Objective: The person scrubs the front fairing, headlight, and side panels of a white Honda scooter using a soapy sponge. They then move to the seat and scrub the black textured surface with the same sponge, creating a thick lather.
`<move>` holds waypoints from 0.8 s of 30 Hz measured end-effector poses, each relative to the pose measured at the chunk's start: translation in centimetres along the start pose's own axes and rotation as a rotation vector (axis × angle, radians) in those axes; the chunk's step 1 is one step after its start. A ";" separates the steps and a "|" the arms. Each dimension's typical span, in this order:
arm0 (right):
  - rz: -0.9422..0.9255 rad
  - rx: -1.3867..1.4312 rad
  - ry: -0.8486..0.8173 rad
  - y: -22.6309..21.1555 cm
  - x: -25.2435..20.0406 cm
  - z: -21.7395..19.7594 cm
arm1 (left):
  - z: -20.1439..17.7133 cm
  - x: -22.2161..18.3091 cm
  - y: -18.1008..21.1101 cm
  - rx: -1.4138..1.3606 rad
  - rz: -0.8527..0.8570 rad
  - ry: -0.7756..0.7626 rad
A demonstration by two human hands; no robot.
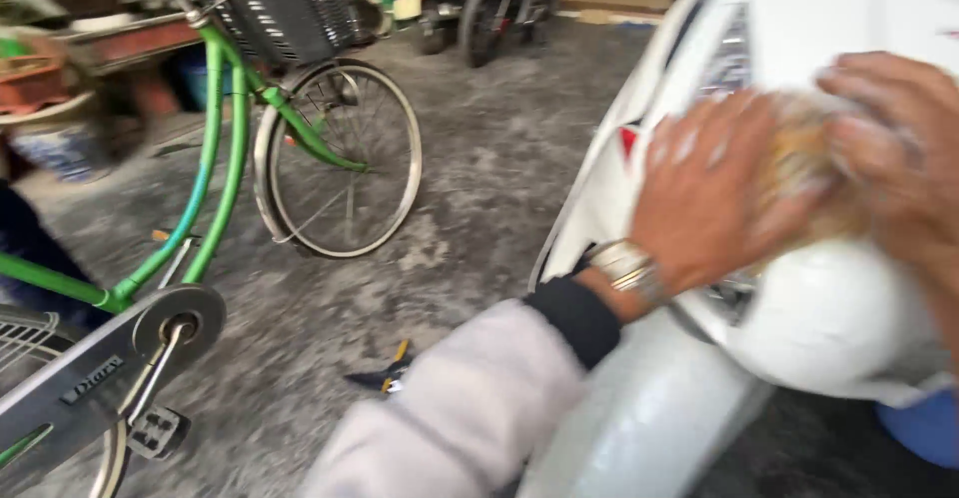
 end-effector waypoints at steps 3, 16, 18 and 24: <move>0.030 -0.021 0.060 -3.7 0.7 1.1 | 0.5 -1.4 -1.1 -0.057 0.186 -0.172; 0.043 0.009 0.082 -3.0 1.3 0.7 | 3.7 3.7 -5.7 -0.073 -0.303 -0.385; 0.001 -0.045 0.050 -4.0 0.6 1.2 | 3.6 2.7 -4.1 -0.067 -0.221 -0.450; -0.071 -0.187 -0.022 -7.6 -0.4 2.4 | 7.5 1.3 -6.0 -0.259 -0.256 -0.514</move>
Point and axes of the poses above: each hand's wrist, its own x-axis towards the middle knuckle, its own z-axis out of the palm, y = z × x, the point moved 9 cm from there along x, towards the middle knuckle
